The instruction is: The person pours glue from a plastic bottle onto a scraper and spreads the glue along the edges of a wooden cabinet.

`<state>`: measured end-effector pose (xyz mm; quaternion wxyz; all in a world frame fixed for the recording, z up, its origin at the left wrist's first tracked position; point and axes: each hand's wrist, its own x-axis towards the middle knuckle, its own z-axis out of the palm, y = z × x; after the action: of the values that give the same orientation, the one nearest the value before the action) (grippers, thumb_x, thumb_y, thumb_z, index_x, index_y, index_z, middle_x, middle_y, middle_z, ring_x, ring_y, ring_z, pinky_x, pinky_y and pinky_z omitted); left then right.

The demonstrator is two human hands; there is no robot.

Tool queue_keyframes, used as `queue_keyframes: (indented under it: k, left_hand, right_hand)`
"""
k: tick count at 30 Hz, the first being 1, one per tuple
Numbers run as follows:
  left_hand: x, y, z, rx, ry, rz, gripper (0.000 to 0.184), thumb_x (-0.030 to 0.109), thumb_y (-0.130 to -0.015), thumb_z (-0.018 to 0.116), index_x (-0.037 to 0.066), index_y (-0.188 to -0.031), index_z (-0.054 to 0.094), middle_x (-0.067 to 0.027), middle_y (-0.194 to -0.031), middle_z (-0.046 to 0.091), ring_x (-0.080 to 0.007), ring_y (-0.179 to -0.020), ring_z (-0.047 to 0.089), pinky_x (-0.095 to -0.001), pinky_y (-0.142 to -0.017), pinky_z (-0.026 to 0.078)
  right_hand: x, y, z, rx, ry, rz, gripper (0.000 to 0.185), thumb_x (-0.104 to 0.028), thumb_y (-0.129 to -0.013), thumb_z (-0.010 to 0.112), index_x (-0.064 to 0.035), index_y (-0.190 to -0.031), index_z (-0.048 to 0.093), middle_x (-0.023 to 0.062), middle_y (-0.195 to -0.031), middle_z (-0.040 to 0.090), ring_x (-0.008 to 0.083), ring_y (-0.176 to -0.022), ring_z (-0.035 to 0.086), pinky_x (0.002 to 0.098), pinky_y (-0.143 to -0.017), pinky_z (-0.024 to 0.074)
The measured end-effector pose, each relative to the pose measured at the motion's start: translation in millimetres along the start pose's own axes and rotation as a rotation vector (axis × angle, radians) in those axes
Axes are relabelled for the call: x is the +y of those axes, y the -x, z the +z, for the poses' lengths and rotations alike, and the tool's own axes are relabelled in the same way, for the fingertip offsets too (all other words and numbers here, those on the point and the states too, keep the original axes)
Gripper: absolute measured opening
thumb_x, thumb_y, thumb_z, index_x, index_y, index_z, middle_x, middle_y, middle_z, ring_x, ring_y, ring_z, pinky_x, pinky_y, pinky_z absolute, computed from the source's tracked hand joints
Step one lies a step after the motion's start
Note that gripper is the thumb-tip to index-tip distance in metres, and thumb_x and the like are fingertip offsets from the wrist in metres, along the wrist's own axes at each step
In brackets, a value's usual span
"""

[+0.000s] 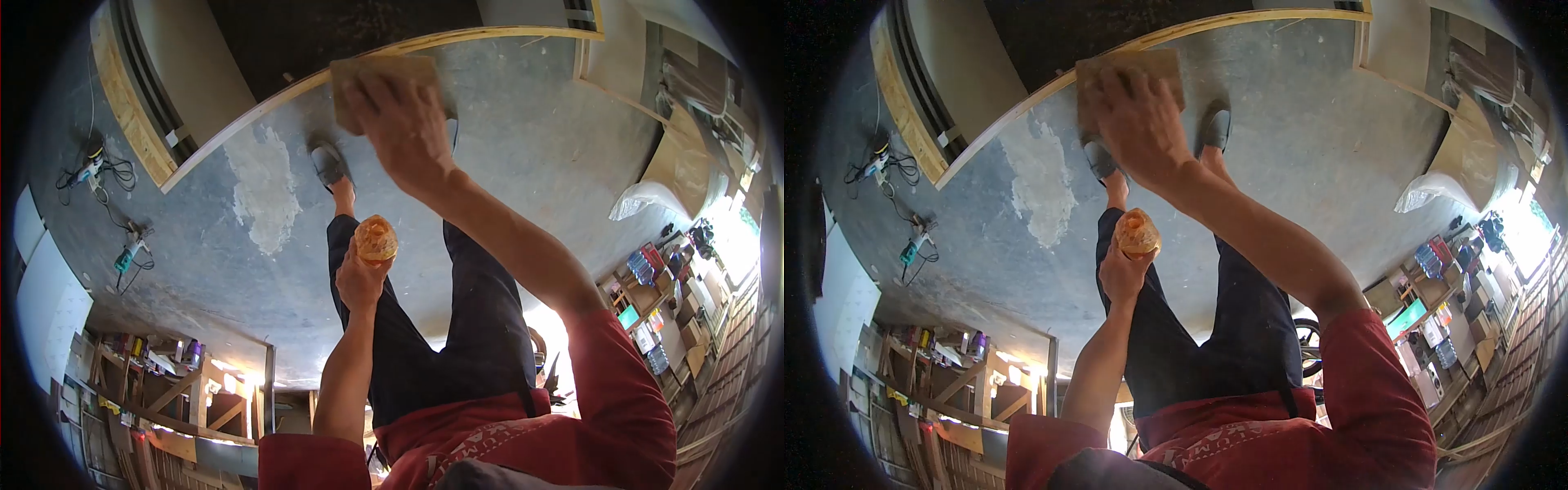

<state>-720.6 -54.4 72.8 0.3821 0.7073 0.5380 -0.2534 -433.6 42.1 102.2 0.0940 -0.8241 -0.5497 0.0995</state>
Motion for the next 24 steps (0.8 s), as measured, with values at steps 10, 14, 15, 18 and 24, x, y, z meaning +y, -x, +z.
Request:
queue_keyframes:
  k: [10, 14, 15, 18, 24]
  left_hand:
    - [-15, -2, -20, 0.026, 0.059, 0.002, 0.089, 0.046, -0.076, 0.093, 0.008, -0.149, 0.057, -0.0155, -0.127, 0.074, -0.0354, -0.111, 0.073, -0.0481, -0.093, 0.058]
    - [-34, -8, -36, 0.039, 0.100, 0.041, 0.088, 0.045, -0.076, 0.093, 0.007, -0.148, 0.057, -0.0165, -0.127, 0.074, -0.0374, -0.111, 0.072, -0.0480, -0.092, 0.058]
    - [-42, -8, -44, 0.065, 0.159, 0.106, 0.088, 0.044, -0.077, 0.093, 0.007, -0.148, 0.057, -0.0173, -0.126, 0.074, -0.0387, -0.112, 0.072, -0.0480, -0.092, 0.058]
    - [-55, -11, -55, 0.107, 0.314, 0.210, 0.088, 0.043, -0.076, 0.094, 0.008, -0.147, 0.058, -0.0192, -0.126, 0.073, -0.0405, -0.113, 0.071, -0.0494, -0.095, 0.057]
    - [-51, -12, -57, -0.033, 0.176, 0.025, 0.092, 0.047, -0.076, 0.095, 0.011, -0.151, 0.057, -0.0143, -0.136, 0.072, -0.0362, -0.122, 0.070, -0.0457, -0.102, 0.057]
  right_hand:
    - [-33, 19, 15, -0.131, -0.335, 0.046, 0.021, -0.012, -0.097, 0.068, -0.0119, -0.116, 0.076, 0.0064, -0.105, 0.075, 0.0292, -0.093, 0.074, 0.0417, -0.079, 0.0586]
    - [-20, 50, 16, -0.194, -0.274, 0.333, 0.030, -0.031, -0.105, 0.066, -0.0035, -0.097, 0.076, 0.0186, -0.083, 0.070, 0.0391, -0.077, 0.071, 0.0444, -0.067, 0.0557]
    - [-21, 61, 16, -0.189, -0.246, 0.348, 0.030, -0.031, -0.105, 0.066, -0.0035, -0.097, 0.076, 0.0186, -0.083, 0.070, 0.0391, -0.077, 0.071, 0.0444, -0.067, 0.0557]
    - [-4, 106, 10, -0.056, -0.348, 0.778, 0.042, -0.039, -0.106, 0.064, -0.0030, -0.089, 0.075, 0.0174, -0.062, 0.069, 0.0382, -0.058, 0.069, 0.0456, -0.057, 0.0507]
    - [71, 126, -5, 0.952, -1.316, 1.439, 0.055, -0.055, -0.112, 0.046, -0.0053, -0.128, 0.063, 0.0143, -0.116, 0.077, 0.0240, -0.094, 0.075, 0.0351, -0.065, 0.0490]
